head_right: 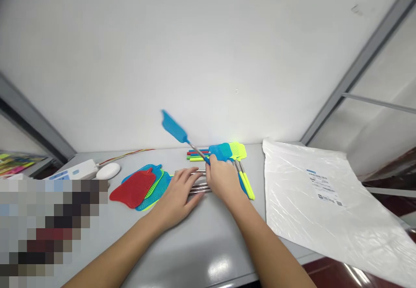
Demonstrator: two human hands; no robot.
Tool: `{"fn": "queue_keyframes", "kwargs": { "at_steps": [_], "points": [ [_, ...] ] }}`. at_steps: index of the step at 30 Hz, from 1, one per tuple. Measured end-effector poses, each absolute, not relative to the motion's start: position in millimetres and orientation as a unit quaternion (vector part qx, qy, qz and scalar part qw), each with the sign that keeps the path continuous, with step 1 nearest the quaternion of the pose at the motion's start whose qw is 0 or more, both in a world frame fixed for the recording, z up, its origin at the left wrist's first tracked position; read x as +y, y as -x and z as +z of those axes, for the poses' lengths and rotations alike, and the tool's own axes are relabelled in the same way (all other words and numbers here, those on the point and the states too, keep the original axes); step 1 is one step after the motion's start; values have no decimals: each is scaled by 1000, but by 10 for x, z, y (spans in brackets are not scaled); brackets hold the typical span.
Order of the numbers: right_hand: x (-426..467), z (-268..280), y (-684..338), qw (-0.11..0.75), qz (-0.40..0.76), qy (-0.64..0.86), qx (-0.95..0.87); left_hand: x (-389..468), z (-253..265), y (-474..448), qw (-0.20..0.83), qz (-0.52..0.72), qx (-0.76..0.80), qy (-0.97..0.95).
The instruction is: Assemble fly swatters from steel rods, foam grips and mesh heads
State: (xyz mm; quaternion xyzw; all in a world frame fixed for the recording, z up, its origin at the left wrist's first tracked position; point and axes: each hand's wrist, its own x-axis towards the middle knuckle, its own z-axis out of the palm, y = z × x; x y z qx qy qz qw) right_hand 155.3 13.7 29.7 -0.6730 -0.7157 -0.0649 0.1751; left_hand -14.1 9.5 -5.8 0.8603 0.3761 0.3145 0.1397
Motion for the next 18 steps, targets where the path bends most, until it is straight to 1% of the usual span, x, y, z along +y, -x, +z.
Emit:
{"fn": "queue_keyframes", "kwargs": {
  "at_steps": [2, 5, 9, 18],
  "points": [
    [110, 304, -1596, 132, -86, 699, -698, 101, -117, 121, 92, 257, 389, -880],
    [70, 262, -1620, 122, -71, 722, -677, 147, -208, 118, 45, 238, 407, -881],
    [62, 266, -1756, 88, -26, 751, -653, 215, -231, 149, 34, 254, 412, -874],
    [-1, 416, -2248, -4, 29, 796, -605, 201, -123, 122, -60, 153, 453, -876]
  ]
}}
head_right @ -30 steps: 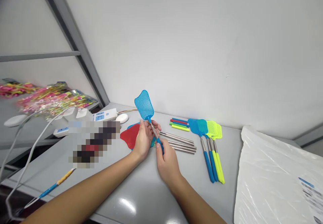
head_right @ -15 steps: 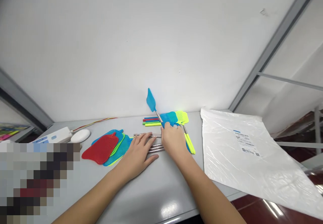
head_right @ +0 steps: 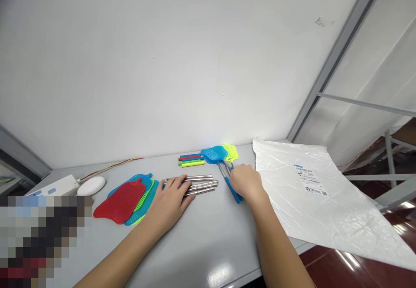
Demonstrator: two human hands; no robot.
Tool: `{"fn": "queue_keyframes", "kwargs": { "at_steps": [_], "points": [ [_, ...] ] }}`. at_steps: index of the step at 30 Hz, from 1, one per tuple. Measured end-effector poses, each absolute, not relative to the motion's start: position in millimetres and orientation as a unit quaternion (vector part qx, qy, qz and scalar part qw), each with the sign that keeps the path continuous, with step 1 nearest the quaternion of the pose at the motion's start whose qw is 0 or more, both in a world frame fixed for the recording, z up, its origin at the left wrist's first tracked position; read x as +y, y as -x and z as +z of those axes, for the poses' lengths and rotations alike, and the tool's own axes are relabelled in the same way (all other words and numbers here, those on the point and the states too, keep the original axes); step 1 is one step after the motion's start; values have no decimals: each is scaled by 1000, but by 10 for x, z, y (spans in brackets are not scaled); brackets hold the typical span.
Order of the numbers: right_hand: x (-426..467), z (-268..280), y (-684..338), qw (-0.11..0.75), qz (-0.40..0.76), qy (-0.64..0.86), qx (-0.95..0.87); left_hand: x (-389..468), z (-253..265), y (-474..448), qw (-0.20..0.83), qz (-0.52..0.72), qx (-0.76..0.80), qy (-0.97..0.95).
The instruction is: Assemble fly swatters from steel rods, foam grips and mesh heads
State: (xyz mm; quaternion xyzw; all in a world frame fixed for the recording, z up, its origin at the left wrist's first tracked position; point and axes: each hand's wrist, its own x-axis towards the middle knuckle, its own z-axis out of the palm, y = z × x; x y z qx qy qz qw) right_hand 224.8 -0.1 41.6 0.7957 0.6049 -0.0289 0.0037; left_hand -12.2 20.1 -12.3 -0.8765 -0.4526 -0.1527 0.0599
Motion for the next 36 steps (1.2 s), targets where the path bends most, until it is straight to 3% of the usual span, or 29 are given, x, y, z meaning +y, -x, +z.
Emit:
{"fn": "queue_keyframes", "kwargs": {
  "at_steps": [7, 12, 17, 22, 29, 36],
  "points": [
    [57, 334, -2252, 53, -31, -798, 600, 182, -124, 126, 64, -157, -460, 872],
    [60, 351, -2038, 40, 40, -773, 632, 167, -102, 141, 51, -159, -469, 867],
    [96, 281, -1611, -23, 153, -599, 785, 130, -72, 146, 31, -169, -476, 863],
    [174, 12, -1385, -47, 160, -459, 873, 136, -44, 240, 46, -175, -485, 856],
    [76, -74, -1425, -141, 108, -480, 859, 390, 71, 659, 64, -145, -534, 830],
    [76, -113, -1452, -127, 76, -478, 866, 551, 115, 828, 95, -127, -602, 783]
  ]
}}
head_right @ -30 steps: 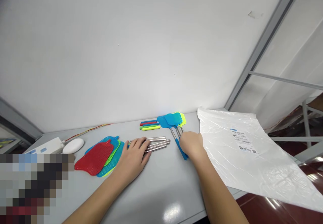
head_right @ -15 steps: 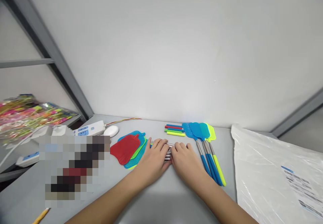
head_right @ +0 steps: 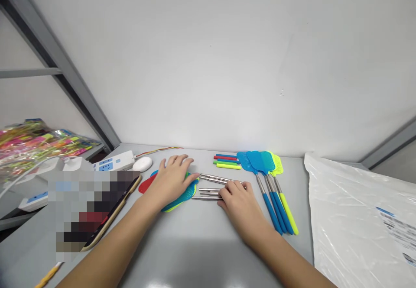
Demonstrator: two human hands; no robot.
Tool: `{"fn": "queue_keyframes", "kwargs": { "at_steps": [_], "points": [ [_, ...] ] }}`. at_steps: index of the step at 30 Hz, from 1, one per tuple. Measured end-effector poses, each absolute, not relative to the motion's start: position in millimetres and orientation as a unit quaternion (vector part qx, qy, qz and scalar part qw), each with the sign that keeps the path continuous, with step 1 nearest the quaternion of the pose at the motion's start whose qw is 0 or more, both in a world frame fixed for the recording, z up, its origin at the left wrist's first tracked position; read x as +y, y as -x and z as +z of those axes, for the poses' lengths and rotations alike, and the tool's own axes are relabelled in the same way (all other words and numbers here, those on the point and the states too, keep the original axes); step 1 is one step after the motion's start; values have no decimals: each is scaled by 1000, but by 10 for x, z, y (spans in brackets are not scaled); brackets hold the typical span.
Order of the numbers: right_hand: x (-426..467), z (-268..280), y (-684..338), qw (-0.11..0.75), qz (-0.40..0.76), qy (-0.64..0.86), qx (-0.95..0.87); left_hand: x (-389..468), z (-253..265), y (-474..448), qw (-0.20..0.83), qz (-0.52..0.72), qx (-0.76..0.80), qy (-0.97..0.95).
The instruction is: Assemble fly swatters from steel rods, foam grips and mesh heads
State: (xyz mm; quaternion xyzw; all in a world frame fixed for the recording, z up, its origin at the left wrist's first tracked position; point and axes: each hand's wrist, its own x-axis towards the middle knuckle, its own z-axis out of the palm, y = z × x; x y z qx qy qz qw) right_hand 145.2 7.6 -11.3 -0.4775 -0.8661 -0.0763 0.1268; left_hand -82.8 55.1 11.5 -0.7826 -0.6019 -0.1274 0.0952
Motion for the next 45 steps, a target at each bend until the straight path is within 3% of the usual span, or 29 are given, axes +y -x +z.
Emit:
{"fn": "queue_keyframes", "kwargs": {
  "at_steps": [9, 20, 30, 45],
  "points": [
    [136, -147, -1486, 129, -90, 482, -862, 583, 305, 1021, 61, -89, -687, 719],
    [160, -182, -1533, 115, -118, 503, -848, 588, 154, 928, 26, -115, -634, 765],
    [132, -136, -1543, 145, -84, 496, -852, 589, 285, 1195, -56, -45, -672, 737],
    [197, -171, -1557, 149, -86, 509, -844, 633, 166, 1125, 21, -51, -680, 732]
  ]
}}
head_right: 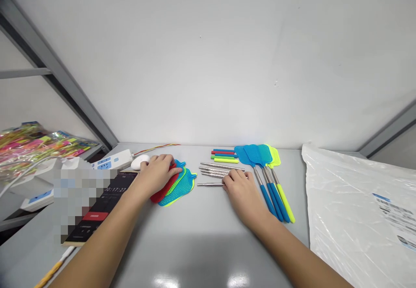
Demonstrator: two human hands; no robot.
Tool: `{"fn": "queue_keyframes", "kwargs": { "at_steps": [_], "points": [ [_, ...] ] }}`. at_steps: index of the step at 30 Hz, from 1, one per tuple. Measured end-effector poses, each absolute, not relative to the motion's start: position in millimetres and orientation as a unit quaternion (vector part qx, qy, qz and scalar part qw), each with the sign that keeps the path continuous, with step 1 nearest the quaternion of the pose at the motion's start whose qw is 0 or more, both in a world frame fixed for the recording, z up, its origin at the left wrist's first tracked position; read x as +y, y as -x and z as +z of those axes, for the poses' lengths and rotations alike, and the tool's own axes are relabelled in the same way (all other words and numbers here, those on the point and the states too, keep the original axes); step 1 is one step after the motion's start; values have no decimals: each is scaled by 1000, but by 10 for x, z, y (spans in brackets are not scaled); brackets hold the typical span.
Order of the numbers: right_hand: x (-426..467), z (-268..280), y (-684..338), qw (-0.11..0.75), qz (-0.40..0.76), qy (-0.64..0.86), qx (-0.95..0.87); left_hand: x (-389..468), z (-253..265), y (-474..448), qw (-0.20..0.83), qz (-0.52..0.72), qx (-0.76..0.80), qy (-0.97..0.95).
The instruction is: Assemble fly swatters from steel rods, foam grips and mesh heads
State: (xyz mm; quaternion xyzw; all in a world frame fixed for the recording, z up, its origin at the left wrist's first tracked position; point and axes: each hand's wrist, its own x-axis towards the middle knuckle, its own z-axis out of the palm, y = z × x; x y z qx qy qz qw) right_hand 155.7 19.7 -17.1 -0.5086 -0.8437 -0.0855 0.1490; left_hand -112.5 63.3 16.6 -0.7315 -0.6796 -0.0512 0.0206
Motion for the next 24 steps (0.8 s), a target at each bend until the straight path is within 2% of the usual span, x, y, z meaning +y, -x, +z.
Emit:
{"fn": "queue_keyframes", "kwargs": {
  "at_steps": [9, 15, 20, 24],
  "points": [
    [241, -222, -1539, 161, -97, 516, -836, 570, 82, 850, -18, -147, -668, 729],
    [260, -231, -1552, 164, -105, 516, -834, 310, 170, 557, -14, -200, -550, 811],
    [269, -229, -1583, 166, -109, 523, -829, 125, 73, 374, -12, -179, -476, 861],
    [248, -227, -1581, 170, -90, 513, -837, 105, 13, 289, -8, -183, -476, 860]
  ]
}}
